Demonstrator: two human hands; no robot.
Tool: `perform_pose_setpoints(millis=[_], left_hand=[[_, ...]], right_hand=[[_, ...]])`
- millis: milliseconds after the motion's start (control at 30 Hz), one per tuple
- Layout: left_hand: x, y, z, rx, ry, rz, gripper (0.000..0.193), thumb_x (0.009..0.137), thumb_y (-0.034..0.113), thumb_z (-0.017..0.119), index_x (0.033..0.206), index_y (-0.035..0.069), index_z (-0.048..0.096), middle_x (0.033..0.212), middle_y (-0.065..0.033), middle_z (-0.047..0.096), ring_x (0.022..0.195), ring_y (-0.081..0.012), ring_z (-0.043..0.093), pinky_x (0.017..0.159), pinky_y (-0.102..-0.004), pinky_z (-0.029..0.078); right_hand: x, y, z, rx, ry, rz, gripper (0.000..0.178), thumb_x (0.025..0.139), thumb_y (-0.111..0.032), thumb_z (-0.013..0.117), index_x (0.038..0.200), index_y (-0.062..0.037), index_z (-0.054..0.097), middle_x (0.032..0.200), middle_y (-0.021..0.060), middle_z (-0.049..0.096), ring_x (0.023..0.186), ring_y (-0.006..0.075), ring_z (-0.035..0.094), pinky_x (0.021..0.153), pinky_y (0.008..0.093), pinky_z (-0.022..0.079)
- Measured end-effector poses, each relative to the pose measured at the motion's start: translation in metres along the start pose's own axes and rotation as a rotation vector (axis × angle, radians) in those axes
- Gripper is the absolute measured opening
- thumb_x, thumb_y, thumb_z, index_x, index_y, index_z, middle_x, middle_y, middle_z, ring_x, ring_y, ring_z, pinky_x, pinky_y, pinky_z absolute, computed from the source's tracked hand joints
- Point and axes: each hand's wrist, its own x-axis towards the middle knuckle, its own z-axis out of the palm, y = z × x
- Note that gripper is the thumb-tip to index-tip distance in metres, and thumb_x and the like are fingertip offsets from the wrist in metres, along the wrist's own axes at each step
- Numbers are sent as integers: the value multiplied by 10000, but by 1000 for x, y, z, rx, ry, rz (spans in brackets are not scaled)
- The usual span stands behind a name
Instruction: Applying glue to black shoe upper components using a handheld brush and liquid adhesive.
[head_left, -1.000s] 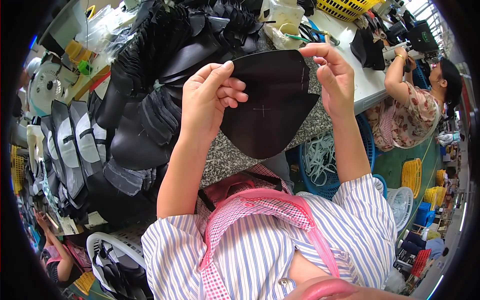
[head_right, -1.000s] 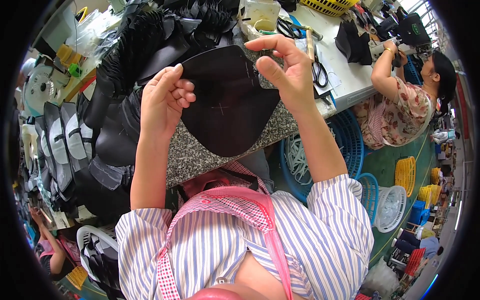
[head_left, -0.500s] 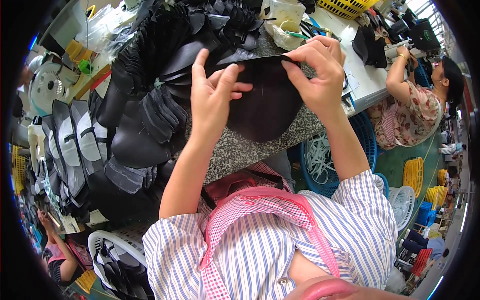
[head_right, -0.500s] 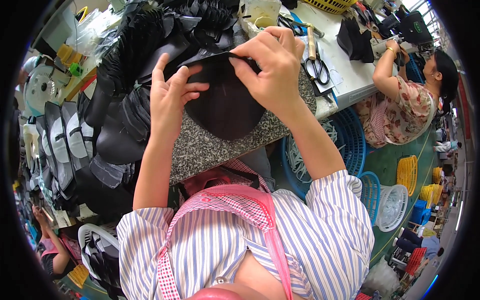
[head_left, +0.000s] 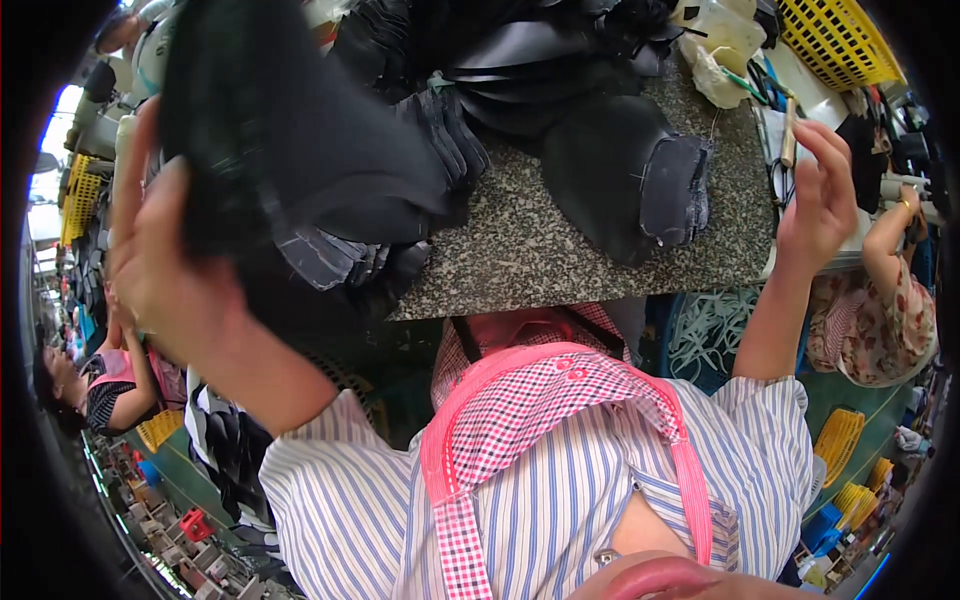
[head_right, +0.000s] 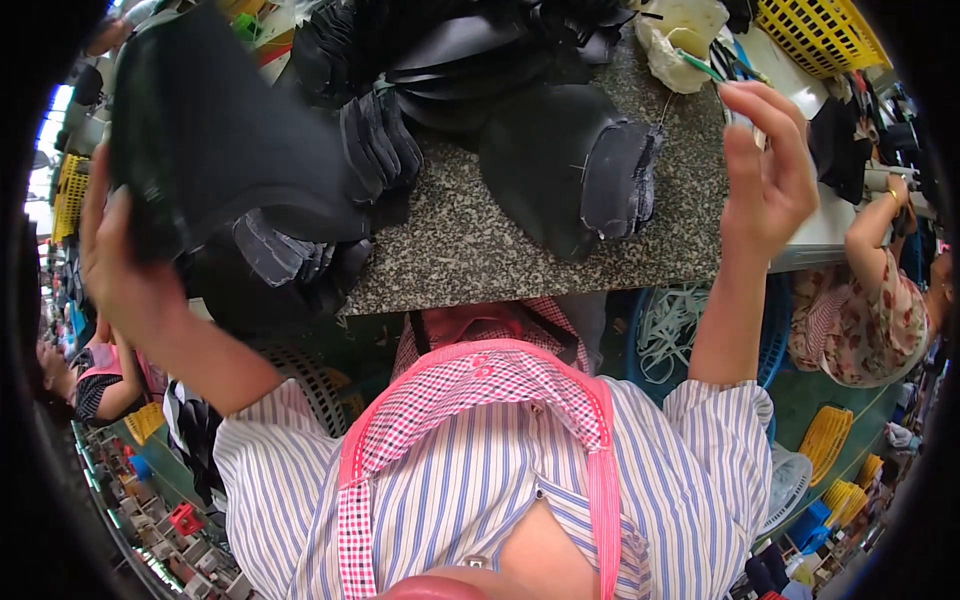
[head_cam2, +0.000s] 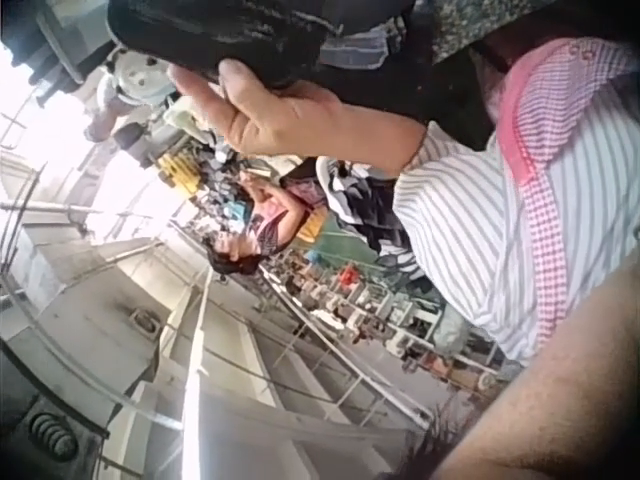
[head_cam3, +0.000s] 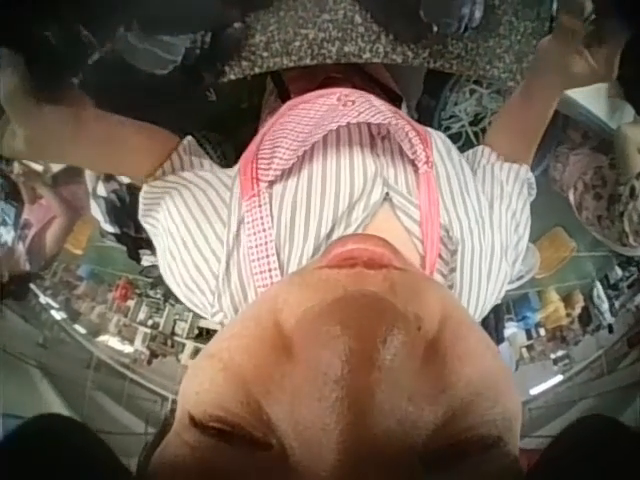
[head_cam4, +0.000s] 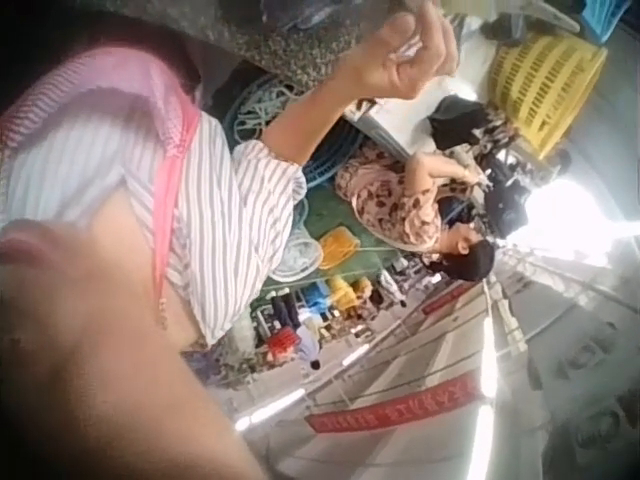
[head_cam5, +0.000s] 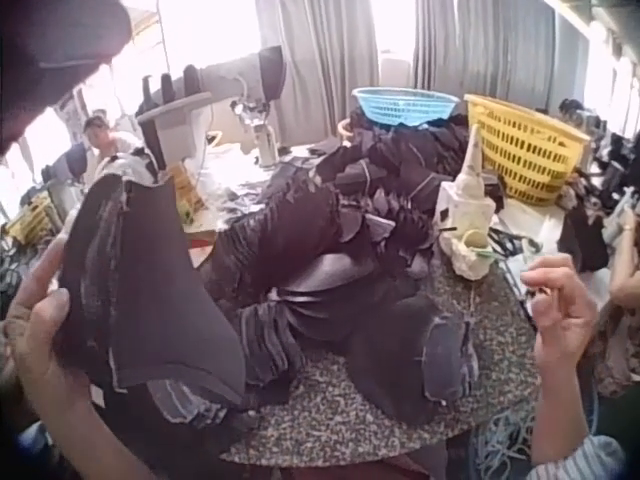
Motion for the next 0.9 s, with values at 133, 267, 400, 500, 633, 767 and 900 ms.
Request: perform_pose_setpoints(millis=[133, 267, 400, 500, 633, 767, 900], left_hand=[[5, 6, -14, 306, 72, 104, 350, 731, -1, 501, 1072, -81, 489, 985, -166, 559, 818, -179, 578, 765, -273, 461], [-12, -98, 15, 591, -24, 5, 321, 728, 12, 548, 1048, -13, 547, 889, -43, 590, 713, -56, 508, 653, -174, 407], [-52, -181, 6, 473, -25, -285, 340, 727, 15, 552, 1067, 15, 543, 613, 69, 417, 539, -17, 342, 508, -154, 303], [-48, -173, 1, 410, -76, -350, 336, 734, 6, 541, 1070, 8, 535, 667, 58, 479, 579, -20, 390, 562, -147, 335], [-57, -146, 17, 1136, -132, 181, 406, 728, 60, 564, 1122, 29, 471, 1110, -124, 492, 904, -232, 520, 740, -293, 423], [-80, -124, 102, 590, -551, -17, 340, 704, 58, 598, 1036, 35, 530, 988, -105, 552, 915, -228, 511, 799, -301, 390], [-126, -151, 165, 487, -897, 13, 408, 743, 155, 594, 1115, 37, 476, 1029, -148, 505, 985, -274, 463, 843, -340, 368]], right_hand=[[-13, 47, 9, 13, -16, 224, 184, 752, -101, 573, 912, -12, 591, 954, 83, 559, 893, 149, 495, 791, 246, 355], [-21, 114, -9, -452, 56, 241, 412, 675, -120, 640, 1063, -62, 515, 989, 75, 536, 867, 169, 484, 783, 281, 370], [-10, 164, -14, -599, 30, 68, 707, 613, -138, 667, 1235, -101, 334, 1113, 117, 468, 972, 226, 464, 832, 345, 369], [2, 191, -15, -832, -127, -237, 373, 654, -191, 661, 1007, -120, 569, 984, 71, 573, 863, 240, 514, 749, 322, 405], [23, 193, -12, -369, -18, 323, 163, 713, -239, 644, 779, -90, 639, 730, 31, 609, 626, 105, 558, 547, 241, 427], [17, 234, -40, -255, -81, 380, 154, 741, -184, 623, 787, -37, 623, 746, 38, 619, 658, 89, 564, 574, 231, 432], [40, 222, -51, 0, -17, 250, 114, 764, -126, 595, 804, -20, 612, 767, 31, 612, 706, 98, 560, 633, 226, 450]])
